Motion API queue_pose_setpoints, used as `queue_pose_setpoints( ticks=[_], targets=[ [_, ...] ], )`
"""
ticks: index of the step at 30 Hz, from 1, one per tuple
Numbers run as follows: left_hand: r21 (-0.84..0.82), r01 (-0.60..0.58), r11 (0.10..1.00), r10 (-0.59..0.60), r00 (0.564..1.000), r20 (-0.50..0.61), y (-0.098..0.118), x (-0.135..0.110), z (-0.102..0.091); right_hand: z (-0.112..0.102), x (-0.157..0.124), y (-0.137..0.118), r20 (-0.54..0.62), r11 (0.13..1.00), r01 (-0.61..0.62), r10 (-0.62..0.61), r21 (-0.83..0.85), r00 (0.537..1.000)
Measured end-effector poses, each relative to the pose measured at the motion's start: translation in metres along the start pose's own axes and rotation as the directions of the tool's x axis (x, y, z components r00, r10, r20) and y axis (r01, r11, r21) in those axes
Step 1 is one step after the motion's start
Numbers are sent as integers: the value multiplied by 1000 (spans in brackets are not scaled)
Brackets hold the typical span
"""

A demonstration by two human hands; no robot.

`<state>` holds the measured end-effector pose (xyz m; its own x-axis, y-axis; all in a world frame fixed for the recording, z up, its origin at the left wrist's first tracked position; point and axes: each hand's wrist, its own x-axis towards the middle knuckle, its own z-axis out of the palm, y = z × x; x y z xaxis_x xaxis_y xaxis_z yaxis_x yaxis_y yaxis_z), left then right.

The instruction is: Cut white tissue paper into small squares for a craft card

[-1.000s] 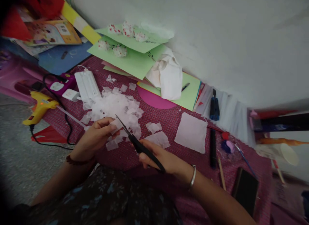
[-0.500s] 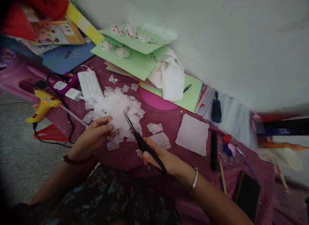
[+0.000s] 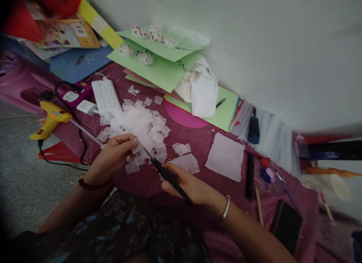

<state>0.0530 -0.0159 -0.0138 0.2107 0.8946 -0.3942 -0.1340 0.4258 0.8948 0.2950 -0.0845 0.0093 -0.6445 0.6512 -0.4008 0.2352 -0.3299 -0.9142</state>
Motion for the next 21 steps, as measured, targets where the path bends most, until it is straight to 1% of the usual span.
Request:
queue_pose_setpoints(
  ticks=[5,10,12,16,18,21],
  targets=[
    [38,-33,999,33,999,-16,1,3,-1,2,6,1,-63,1000,3,-3,-14,998],
    [52,-56,997,57,998,-25,2,8,-2,4,12,-2,-96,995,-77,83,66,992],
    [59,-59,996,61,998,-27,2,9,-3,3,13,-2,-90,994,-85,91,71,992],
    [97,-79,992,82,996,-30,5,11,-8,-3,10,1,-17,998,13,-12,59,1000],
    [149,-111,983,119,992,-46,9,13,-11,-5,7,4,11,990,62,-64,129,998],
    [274,-172,946,194,979,-56,18,16,-16,-6,1,10,-14,956,87,-86,279,996]
  ],
)
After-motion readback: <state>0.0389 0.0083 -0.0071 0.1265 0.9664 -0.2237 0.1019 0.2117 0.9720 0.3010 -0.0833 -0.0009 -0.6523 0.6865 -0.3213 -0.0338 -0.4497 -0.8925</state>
